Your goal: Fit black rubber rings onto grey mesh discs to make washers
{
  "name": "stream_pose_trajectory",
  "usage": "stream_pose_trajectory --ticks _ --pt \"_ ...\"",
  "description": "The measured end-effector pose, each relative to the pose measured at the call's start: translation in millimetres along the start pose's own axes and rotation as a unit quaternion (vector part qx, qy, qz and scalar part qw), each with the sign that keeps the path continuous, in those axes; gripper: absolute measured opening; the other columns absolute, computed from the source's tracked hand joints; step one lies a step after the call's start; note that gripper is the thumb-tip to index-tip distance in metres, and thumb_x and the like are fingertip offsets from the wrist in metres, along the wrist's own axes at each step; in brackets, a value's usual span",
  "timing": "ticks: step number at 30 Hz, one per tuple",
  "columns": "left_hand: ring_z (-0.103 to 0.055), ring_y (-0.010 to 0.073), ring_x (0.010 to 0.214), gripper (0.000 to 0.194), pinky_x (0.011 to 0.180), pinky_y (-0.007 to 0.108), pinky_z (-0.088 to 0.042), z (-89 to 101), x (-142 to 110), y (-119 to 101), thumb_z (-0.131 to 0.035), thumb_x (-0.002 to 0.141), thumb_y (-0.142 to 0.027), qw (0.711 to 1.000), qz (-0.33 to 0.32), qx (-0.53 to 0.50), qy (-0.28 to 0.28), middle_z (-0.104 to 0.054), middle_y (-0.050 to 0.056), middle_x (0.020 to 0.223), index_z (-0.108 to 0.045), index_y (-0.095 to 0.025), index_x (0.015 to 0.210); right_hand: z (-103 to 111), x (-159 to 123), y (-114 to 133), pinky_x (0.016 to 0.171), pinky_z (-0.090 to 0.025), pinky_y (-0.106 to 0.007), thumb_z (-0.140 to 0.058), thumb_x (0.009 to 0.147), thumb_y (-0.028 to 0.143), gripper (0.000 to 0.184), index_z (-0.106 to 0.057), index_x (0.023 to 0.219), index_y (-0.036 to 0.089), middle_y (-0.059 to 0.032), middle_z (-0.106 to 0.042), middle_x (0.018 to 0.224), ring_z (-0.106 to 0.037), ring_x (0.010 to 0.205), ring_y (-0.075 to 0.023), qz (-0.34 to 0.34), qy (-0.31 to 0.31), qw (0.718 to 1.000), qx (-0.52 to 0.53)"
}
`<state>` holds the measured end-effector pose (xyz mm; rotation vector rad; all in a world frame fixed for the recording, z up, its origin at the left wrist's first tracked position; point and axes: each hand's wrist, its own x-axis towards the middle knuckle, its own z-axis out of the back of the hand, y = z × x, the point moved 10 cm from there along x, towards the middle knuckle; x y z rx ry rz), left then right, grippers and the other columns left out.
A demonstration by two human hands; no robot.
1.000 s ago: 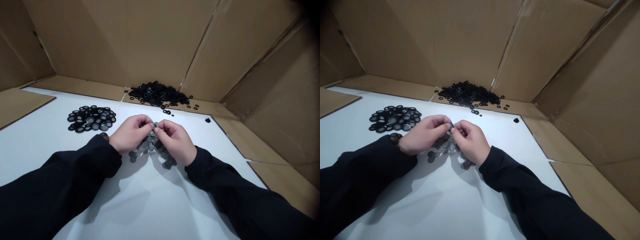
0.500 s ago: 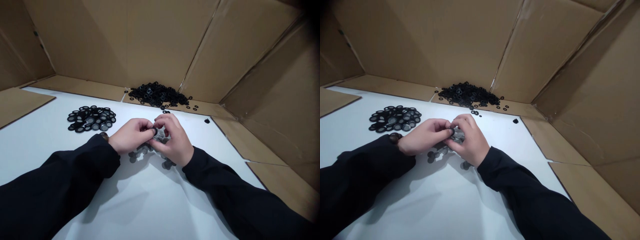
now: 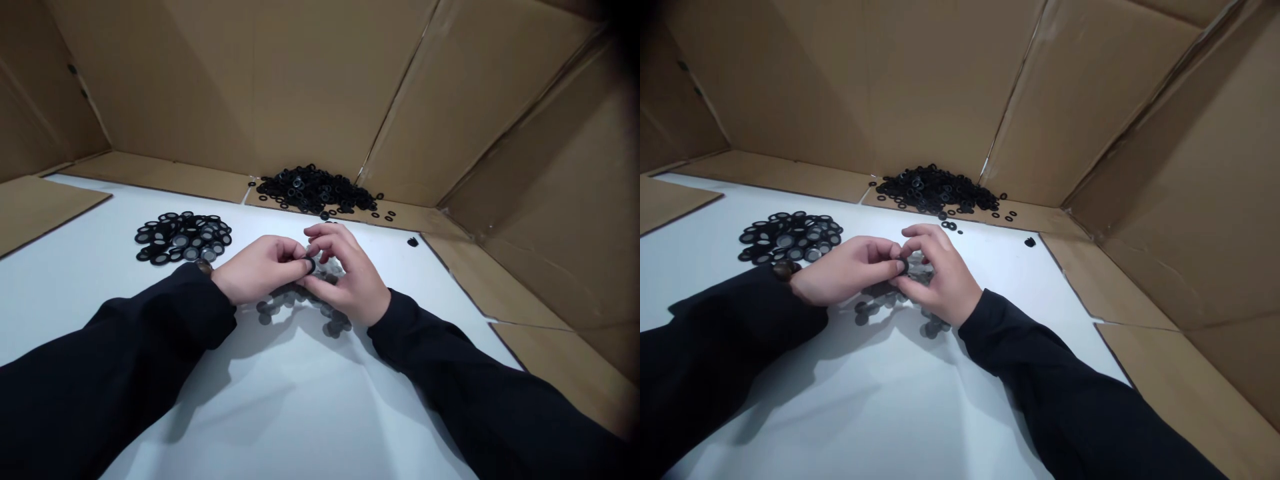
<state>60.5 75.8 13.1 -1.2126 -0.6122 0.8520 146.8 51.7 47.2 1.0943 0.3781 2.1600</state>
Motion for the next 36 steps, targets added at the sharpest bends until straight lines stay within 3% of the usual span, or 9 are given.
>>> stream_pose_trajectory --ticks 3,7,11,16,19,24,30,33,36 --pt "-0.04 0.0085 0.052 0.015 0.049 0.022 -0.029 -0.2 -0.2 0.6 -0.058 0.079 -0.028 1.0 -0.006 0.015 0.006 -0.049 -0.003 0.06 -0.056 -0.017 0.07 -2.2 -0.6 2.3 0.091 -0.049 -0.042 -0.063 0.081 0.022 0.027 -0.06 0.108 0.025 -0.0104 -0.048 0.13 -0.049 0.119 -0.0251 0.015 0.027 1.0 0.0" --pt "-0.046 0.01 0.054 0.016 0.053 0.023 -0.035 3.2 0.7 1.1 -0.057 0.08 -0.031 1.0 -0.016 0.022 0.0 -0.054 -0.001 0.064 -0.059 -0.017 0.072 -4.7 -2.7 0.5 0.099 -0.045 -0.045 -0.051 0.087 0.018 0.042 -0.055 0.127 0.03 -0.0088 -0.041 0.14 -0.042 0.129 -0.0249 0.025 0.061 0.998 0.015" --pt "-0.047 0.0119 0.052 0.019 0.05 0.024 -0.035 41.2 1.1 4.5 -0.058 0.08 -0.037 0.989 -0.01 0.087 -0.116 -0.058 -0.001 0.065 -0.062 -0.019 0.08 3.9 -3.6 -25.5 0.088 -0.05 -0.041 -0.052 0.088 0.024 0.039 -0.055 0.127 0.026 -0.0108 -0.053 0.127 -0.051 0.117 -0.0252 -0.041 0.028 0.998 -0.03" --pt "-0.054 0.0203 0.068 0.009 0.062 0.03 -0.039 106.5 -9.4 -1.7 -0.06 0.074 -0.029 0.895 0.008 0.342 -0.287 -0.066 0.006 0.076 -0.065 -0.021 0.077 -8.4 -10.0 -48.7 0.093 -0.045 -0.045 -0.065 0.081 0.04 0.038 -0.065 0.113 0.019 -0.0119 -0.061 0.106 -0.055 0.103 -0.0274 -0.072 0.108 0.98 -0.15" --pt "-0.05 0.0221 0.067 0.007 0.066 0.034 -0.037 127.8 -11.9 2.7 -0.058 0.074 -0.026 0.858 0.046 0.415 -0.3 -0.063 0.006 0.073 -0.063 -0.021 0.074 -16.2 -11.5 -47.6 0.09 -0.046 -0.042 -0.064 0.082 0.04 0.035 -0.067 0.109 0.019 -0.0107 -0.062 0.1 -0.056 0.098 -0.0256 -0.063 0.139 0.978 -0.143" --pt "-0.052 0.0283 0.079 0.007 0.076 0.041 -0.038 140.7 -13.8 11.7 -0.062 0.065 -0.019 0.837 0.085 0.474 -0.26 -0.056 0.008 0.07 -0.062 -0.02 0.058 -15.2 -5.0 -42.0 0.077 -0.046 -0.032 -0.06 0.084 0.024 0.01 -0.068 0.087 0.019 -0.0056 -0.062 0.087 -0.057 0.083 -0.0182 -0.073 0.115 0.986 -0.099" --pt "-0.051 0.0337 0.098 0.02 0.087 0.046 -0.039 126.9 -13.0 -0.3 -0.056 0.072 -0.018 0.808 0.052 0.531 -0.25 -0.058 0.013 0.091 -0.071 -0.016 0.085 -10.8 0.7 -35.4 0.066 -0.042 -0.028 -0.059 0.085 0.026 0.011 -0.064 0.079 0.019 -0.0022 -0.061 0.078 -0.053 0.07 -0.0144 -0.101 0.085 0.989 -0.059" --pt "-0.053 0.0295 0.101 0.028 0.091 0.042 -0.041 91.3 -10.2 -16.9 -0.047 0.084 -0.024 0.82 -0.053 0.528 -0.216 -0.059 0.013 0.099 -0.07 -0.015 0.097 -9.7 1.8 -42.0 0.07 -0.045 -0.029 -0.056 0.088 0.033 0.018 -0.066 0.085 0.019 -0.0035 -0.064 0.085 -0.056 0.075 -0.0154 -0.123 0.074 0.989 -0.022" --pt "-0.055 0.0245 0.099 0.028 0.091 0.035 -0.043 42.3 -9.0 -14.9 -0.049 0.086 -0.029 0.858 -0.122 0.492 -0.083 -0.06 0.009 0.099 -0.072 -0.019 0.098 9.1 2.7 -68.3 0.081 -0.047 -0.034 -0.048 0.093 0.037 0.028 -0.066 0.102 0.019 -0.0072 -0.067 0.101 -0.06 0.089 -0.0187 -0.153 -0.012 0.988 -0.028"
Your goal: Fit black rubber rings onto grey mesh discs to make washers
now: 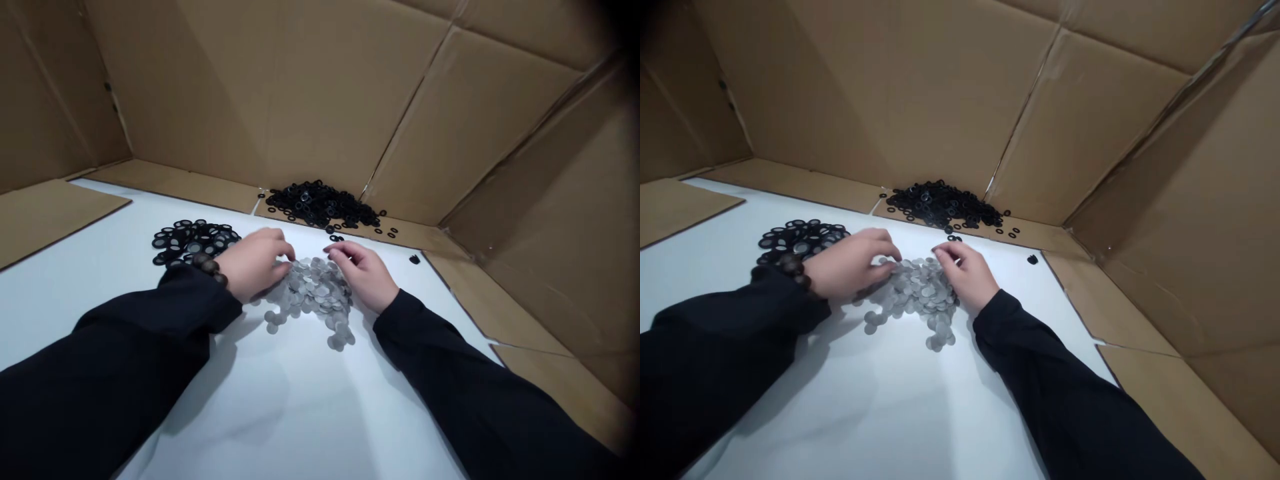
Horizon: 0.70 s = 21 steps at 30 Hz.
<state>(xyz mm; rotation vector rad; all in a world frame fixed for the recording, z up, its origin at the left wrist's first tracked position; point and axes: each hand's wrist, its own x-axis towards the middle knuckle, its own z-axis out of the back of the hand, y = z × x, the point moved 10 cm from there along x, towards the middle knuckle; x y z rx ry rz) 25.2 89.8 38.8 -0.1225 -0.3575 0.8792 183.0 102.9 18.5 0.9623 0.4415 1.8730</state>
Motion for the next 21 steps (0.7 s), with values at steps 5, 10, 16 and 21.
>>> stream_pose_trajectory --ticks 5,10,16,21 --pt "-0.055 0.0247 0.098 0.03 0.087 0.036 -0.043 -16.2 -11.2 -24.7 -0.052 0.088 -0.03 0.998 -0.044 -0.01 0.033 -0.061 0.01 0.098 -0.072 -0.02 0.107 11.8 14.0 -40.5 0.101 -0.038 -0.046 -0.048 0.09 0.029 0.043 -0.058 0.127 0.009 -0.0192 -0.06 0.123 -0.053 0.111 -0.0286 0.012 -0.044 0.978 -0.203" --pt "-0.056 0.0236 0.096 0.025 0.087 0.035 -0.044 -16.1 -13.3 -24.4 -0.052 0.087 -0.028 0.998 -0.04 -0.023 0.031 -0.062 0.01 0.096 -0.073 -0.019 0.098 8.4 18.2 -52.4 0.098 -0.04 -0.043 -0.051 0.087 0.024 0.033 -0.067 0.113 0.013 -0.015 -0.066 0.114 -0.056 0.104 -0.0277 0.018 -0.018 0.974 -0.224" --pt "-0.056 0.0226 0.094 0.019 0.087 0.035 -0.044 -10.8 -11.6 -20.1 -0.052 0.087 -0.025 0.998 -0.032 -0.049 -0.014 -0.063 0.008 0.094 -0.068 -0.015 0.092 22.4 10.1 -41.5 0.084 -0.046 -0.039 -0.057 0.082 0.025 0.027 -0.066 0.105 0.014 -0.0121 -0.066 0.098 -0.058 0.083 -0.022 0.002 -0.078 0.976 -0.204" --pt "-0.056 0.0219 0.094 0.03 0.084 0.034 -0.044 -1.1 -7.8 -20.0 -0.06 0.085 -0.028 0.994 -0.042 -0.067 -0.079 -0.062 0.007 0.097 -0.06 -0.015 0.112 18.2 -1.2 -14.5 0.073 -0.048 -0.033 -0.067 0.079 0.038 0.026 -0.06 0.094 0.019 -0.0062 -0.066 0.091 -0.059 0.076 -0.0167 -0.051 -0.107 0.99 0.076"
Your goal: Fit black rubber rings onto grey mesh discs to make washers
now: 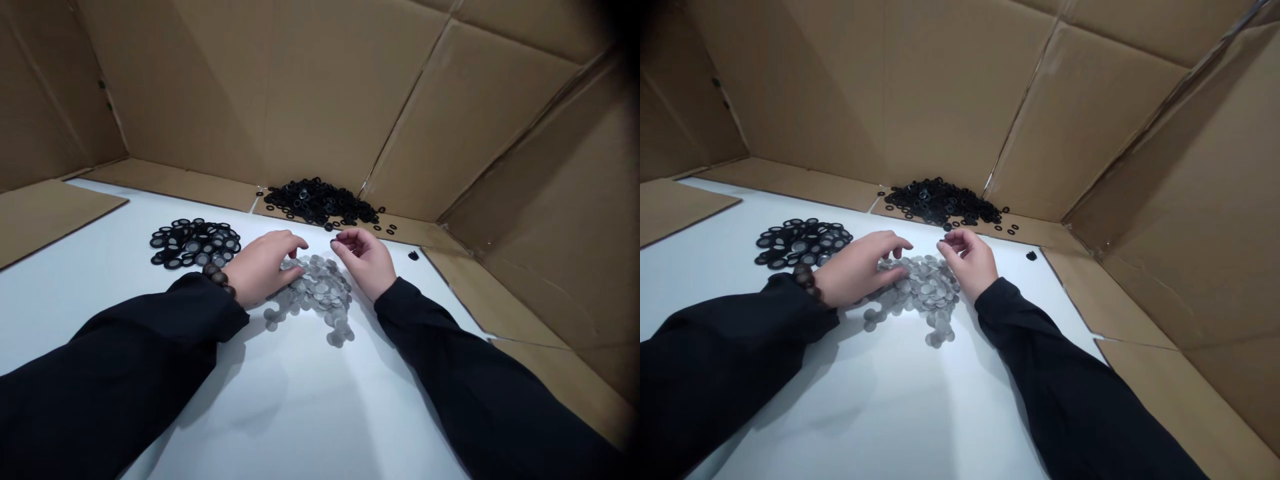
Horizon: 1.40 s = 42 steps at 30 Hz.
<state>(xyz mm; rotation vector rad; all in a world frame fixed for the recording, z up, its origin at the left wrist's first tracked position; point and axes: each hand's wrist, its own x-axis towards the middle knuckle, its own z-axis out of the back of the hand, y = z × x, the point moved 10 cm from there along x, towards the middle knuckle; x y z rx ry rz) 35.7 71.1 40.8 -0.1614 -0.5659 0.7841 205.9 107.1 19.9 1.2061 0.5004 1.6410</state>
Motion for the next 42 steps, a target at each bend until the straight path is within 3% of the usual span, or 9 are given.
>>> stream_pose_trajectory --ticks 4,9,13,15,18,22,28,36,42 --pt "-0.055 0.0196 0.093 0.026 0.083 0.031 -0.042 2.6 7.2 -9.6 -0.059 0.087 -0.025 0.998 -0.043 -0.034 -0.025 -0.062 0.005 0.096 -0.063 -0.018 0.111 -41.5 -16.3 18.0 0.061 -0.045 -0.025 -0.074 0.073 0.042 0.033 -0.053 0.086 0.02 0.0023 -0.061 0.072 -0.055 0.062 -0.0106 -0.109 0.124 0.965 0.202" --pt "-0.056 0.0142 0.079 0.013 0.074 0.025 -0.042 4.1 9.7 -7.8 -0.056 0.088 -0.023 0.987 0.0 -0.154 -0.038 -0.064 0.002 0.085 -0.068 -0.016 0.087 -48.9 -24.1 22.4 0.054 -0.04 -0.024 -0.067 0.078 0.048 0.032 -0.054 0.085 0.019 0.004 -0.058 0.063 -0.049 0.053 -0.0093 -0.142 0.17 0.956 0.195" --pt "-0.055 0.0136 0.069 0.021 0.064 0.025 -0.041 -7.8 4.6 14.9 -0.057 0.086 -0.033 0.963 0.14 -0.23 -0.017 -0.066 0.001 0.076 -0.069 -0.017 0.083 -28.0 -17.7 31.0 0.063 -0.043 -0.028 -0.057 0.087 0.035 0.017 -0.062 0.088 0.019 -0.002 -0.062 0.078 -0.054 0.067 -0.0133 0.007 0.156 0.988 0.009" --pt "-0.055 0.014 0.067 0.023 0.061 0.025 -0.041 -14.3 1.6 23.8 -0.058 0.085 -0.036 0.948 0.193 -0.251 -0.007 -0.067 0.002 0.074 -0.069 -0.016 0.083 -27.1 -20.6 37.8 0.068 -0.043 -0.029 -0.06 0.083 0.023 0.011 -0.066 0.09 0.019 -0.0038 -0.063 0.085 -0.053 0.073 -0.0147 0.107 0.172 0.973 -0.106" --pt "-0.055 0.0135 0.065 0.024 0.06 0.025 -0.041 -18.0 0.2 30.3 -0.06 0.083 -0.036 0.935 0.229 -0.269 -0.01 -0.068 0.003 0.075 -0.07 -0.014 0.084 -32.5 -25.4 31.0 0.07 -0.044 -0.029 -0.059 0.081 0.016 0.013 -0.068 0.09 0.018 -0.005 -0.062 0.085 -0.054 0.074 -0.0154 0.144 0.207 0.951 -0.18" --pt "-0.055 0.0127 0.063 0.023 0.058 0.024 -0.041 -24.5 -0.6 32.2 -0.062 0.081 -0.034 0.92 0.245 -0.305 -0.005 -0.068 0.003 0.075 -0.07 -0.014 0.088 -28.1 -22.1 27.0 0.069 -0.045 -0.031 -0.057 0.084 0.019 0.01 -0.067 0.084 0.018 -0.0039 -0.063 0.079 -0.055 0.072 -0.0158 0.1 0.168 0.965 -0.175" --pt "-0.054 0.0108 0.059 0.019 0.054 0.022 -0.04 -30.5 0.5 29.9 -0.065 0.078 -0.033 0.914 0.246 -0.322 0.014 -0.066 0.0 0.069 -0.07 -0.015 0.084 -28.4 -21.6 27.0 0.065 -0.049 -0.028 -0.065 0.08 0.029 0.014 -0.065 0.086 0.017 -0.0034 -0.067 0.079 -0.061 0.07 -0.0147 -0.047 0.123 0.988 0.075" --pt "-0.049 0.0096 0.056 0.024 0.051 0.021 -0.036 -36.7 2.4 25.0 -0.067 0.077 -0.037 0.892 0.243 -0.38 0.04 -0.061 -0.001 0.066 -0.069 -0.014 0.081 -27.5 -24.1 21.5 0.066 -0.051 -0.028 -0.07 0.075 0.025 0.018 -0.065 0.089 0.016 -0.0033 -0.066 0.077 -0.061 0.069 -0.0139 -0.078 0.095 0.989 0.081" --pt "-0.048 0.01 0.057 0.022 0.052 0.022 -0.035 -36.1 3.7 16.1 -0.06 0.081 -0.034 0.915 0.214 -0.335 0.066 -0.059 -0.002 0.064 -0.069 -0.015 0.077 -27.2 -23.6 19.2 0.061 -0.049 -0.028 -0.071 0.074 0.026 0.02 -0.064 0.09 0.016 -0.0028 -0.065 0.074 -0.059 0.065 -0.0136 -0.089 0.102 0.988 0.068"
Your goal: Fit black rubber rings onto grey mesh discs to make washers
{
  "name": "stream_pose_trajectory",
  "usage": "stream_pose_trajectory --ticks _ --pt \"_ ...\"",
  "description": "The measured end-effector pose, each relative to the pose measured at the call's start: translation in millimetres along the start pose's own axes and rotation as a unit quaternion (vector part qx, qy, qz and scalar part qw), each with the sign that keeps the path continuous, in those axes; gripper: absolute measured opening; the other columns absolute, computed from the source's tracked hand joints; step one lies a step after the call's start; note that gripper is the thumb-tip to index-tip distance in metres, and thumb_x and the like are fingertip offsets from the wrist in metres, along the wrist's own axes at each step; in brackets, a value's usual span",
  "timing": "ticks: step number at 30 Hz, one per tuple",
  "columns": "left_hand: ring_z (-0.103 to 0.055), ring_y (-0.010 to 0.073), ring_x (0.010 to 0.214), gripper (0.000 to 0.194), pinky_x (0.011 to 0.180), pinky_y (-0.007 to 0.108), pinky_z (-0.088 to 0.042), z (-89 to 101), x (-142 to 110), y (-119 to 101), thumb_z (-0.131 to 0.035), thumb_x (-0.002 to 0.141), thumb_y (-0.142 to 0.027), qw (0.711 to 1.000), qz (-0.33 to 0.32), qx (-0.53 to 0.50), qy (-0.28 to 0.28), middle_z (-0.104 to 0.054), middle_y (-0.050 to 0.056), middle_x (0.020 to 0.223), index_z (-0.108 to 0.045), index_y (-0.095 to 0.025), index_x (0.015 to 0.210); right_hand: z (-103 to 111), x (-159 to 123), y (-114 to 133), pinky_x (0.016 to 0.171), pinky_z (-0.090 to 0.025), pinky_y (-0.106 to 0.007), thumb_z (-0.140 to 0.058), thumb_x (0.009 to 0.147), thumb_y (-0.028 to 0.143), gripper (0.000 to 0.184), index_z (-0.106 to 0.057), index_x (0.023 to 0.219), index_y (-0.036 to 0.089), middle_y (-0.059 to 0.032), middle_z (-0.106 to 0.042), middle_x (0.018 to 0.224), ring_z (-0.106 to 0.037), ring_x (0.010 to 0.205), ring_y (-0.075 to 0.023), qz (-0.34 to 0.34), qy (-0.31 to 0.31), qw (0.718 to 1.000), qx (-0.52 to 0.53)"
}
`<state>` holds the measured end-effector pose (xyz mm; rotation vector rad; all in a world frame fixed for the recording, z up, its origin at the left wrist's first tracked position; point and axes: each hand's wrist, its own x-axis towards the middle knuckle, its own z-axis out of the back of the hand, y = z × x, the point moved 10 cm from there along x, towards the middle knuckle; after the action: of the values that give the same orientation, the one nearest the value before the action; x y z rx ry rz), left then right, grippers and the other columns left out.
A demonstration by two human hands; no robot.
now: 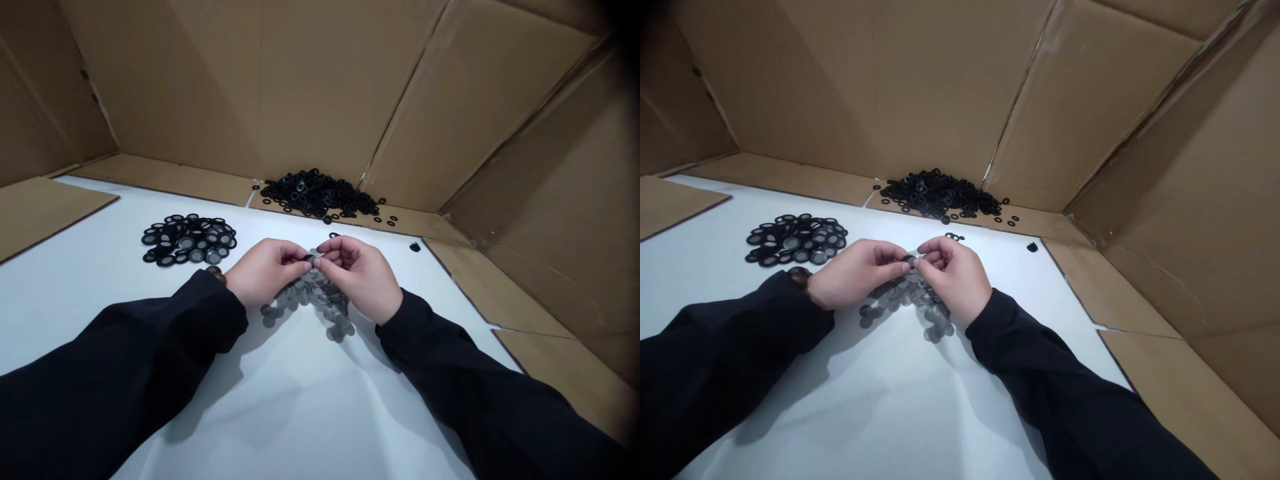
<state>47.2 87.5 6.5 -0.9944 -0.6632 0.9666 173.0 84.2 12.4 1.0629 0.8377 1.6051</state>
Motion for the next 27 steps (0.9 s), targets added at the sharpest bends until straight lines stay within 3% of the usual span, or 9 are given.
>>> stream_pose_trajectory --ticks 8,16,27 --pt "-0.049 0.0103 0.058 0.015 0.052 0.022 -0.036 4.4 -0.6 0.1 -0.059 0.08 -0.028 1.0 -0.001 0.0 -0.019 -0.06 -0.001 0.066 -0.067 -0.015 0.08 -10.8 -1.3 -0.2 0.068 -0.049 -0.029 -0.074 0.072 0.031 0.021 -0.067 0.085 0.016 -0.0039 -0.068 0.079 -0.061 0.072 -0.0149 -0.019 0.04 0.998 0.053" --pt "-0.046 0.0084 0.055 0.01 0.049 0.02 -0.035 1.1 0.3 1.5 -0.06 0.076 -0.024 0.999 -0.011 -0.04 -0.015 -0.053 -0.003 0.064 -0.06 -0.015 0.078 -17.9 -2.6 -5.6 0.055 -0.039 -0.024 -0.072 0.071 0.029 0.019 -0.06 0.079 0.016 0.0024 -0.057 0.068 -0.049 0.059 -0.0097 -0.066 0.068 0.993 0.077" --pt "-0.046 0.0096 0.054 0.007 0.049 0.021 -0.036 -6.3 -2.2 -4.2 -0.056 0.074 -0.02 1.0 -0.005 0.006 0.023 -0.054 -0.002 0.061 -0.061 -0.015 0.073 -21.0 -5.8 3.7 0.056 -0.037 -0.024 -0.063 0.079 0.031 0.015 -0.056 0.078 0.018 0.0022 -0.052 0.07 -0.046 0.061 -0.0108 -0.012 0.088 0.996 0.025"
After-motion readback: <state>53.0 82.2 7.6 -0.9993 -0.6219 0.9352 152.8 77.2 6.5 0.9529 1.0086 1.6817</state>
